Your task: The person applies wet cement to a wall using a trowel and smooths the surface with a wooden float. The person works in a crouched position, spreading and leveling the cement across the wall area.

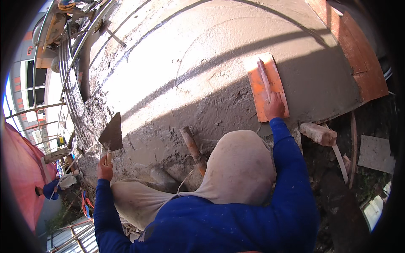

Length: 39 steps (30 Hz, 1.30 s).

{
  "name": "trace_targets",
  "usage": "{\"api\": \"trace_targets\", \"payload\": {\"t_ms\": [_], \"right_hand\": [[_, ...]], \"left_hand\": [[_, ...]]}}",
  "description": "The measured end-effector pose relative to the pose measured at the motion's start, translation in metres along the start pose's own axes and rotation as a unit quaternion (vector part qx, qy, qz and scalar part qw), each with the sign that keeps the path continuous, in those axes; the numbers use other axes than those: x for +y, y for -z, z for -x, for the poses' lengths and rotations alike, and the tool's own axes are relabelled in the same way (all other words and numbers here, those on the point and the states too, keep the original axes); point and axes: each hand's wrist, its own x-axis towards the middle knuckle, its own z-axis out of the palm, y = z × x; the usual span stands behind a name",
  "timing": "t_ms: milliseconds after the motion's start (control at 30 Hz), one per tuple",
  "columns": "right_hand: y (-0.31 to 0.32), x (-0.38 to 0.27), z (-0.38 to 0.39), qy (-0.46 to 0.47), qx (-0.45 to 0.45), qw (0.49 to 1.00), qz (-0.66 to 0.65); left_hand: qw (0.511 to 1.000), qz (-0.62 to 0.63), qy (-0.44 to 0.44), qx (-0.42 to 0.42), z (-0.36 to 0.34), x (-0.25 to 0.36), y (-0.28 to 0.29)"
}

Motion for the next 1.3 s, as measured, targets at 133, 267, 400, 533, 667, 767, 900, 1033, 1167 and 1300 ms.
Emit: {"api": "trace_targets", "payload": {"t_ms": [133,267,400,533,667,767,900,1033,1167,1300], "right_hand": [[-0.019,0.011,-0.016,-0.041,0.076,0.995,-0.056],[-0.034,-0.044,-0.018,-0.024,0.019,0.995,-0.097],[-0.060,-0.113,-0.004,0.101,-0.106,0.982,-0.117],[-0.073,-0.146,0.031,0.220,-0.267,0.934,-0.087],[-0.080,-0.133,0.045,0.345,-0.248,0.904,-0.036],[-0.063,-0.104,0.038,0.323,-0.218,0.920,-0.029],[-0.037,-0.047,-0.001,0.227,-0.140,0.964,-0.011],[0.006,0.009,-0.055,0.076,-0.049,0.996,0.016],[0.038,0.042,-0.099,-0.057,0.064,0.995,0.045],[0.033,0.066,-0.107,-0.113,0.155,0.982,-0.002]], "left_hand": [[0.987,0.105,0.124,0.019,0.007,-0.101,-0.024],[0.951,0.190,0.241,-0.028,0.023,-0.116,-0.037],[0.954,0.223,0.198,-0.042,0.027,-0.136,-0.042],[0.969,0.177,0.158,-0.072,0.037,-0.125,-0.039],[0.968,0.182,0.161,-0.068,0.042,-0.126,-0.037],[0.961,0.193,0.177,-0.090,0.040,-0.129,-0.038],[0.968,0.169,0.153,-0.102,0.032,-0.141,-0.040],[0.968,0.169,0.157,-0.102,0.030,-0.131,-0.042],[0.965,0.169,0.167,-0.109,0.033,-0.120,-0.040],[0.989,0.084,0.080,-0.089,0.020,-0.150,-0.034]]}}
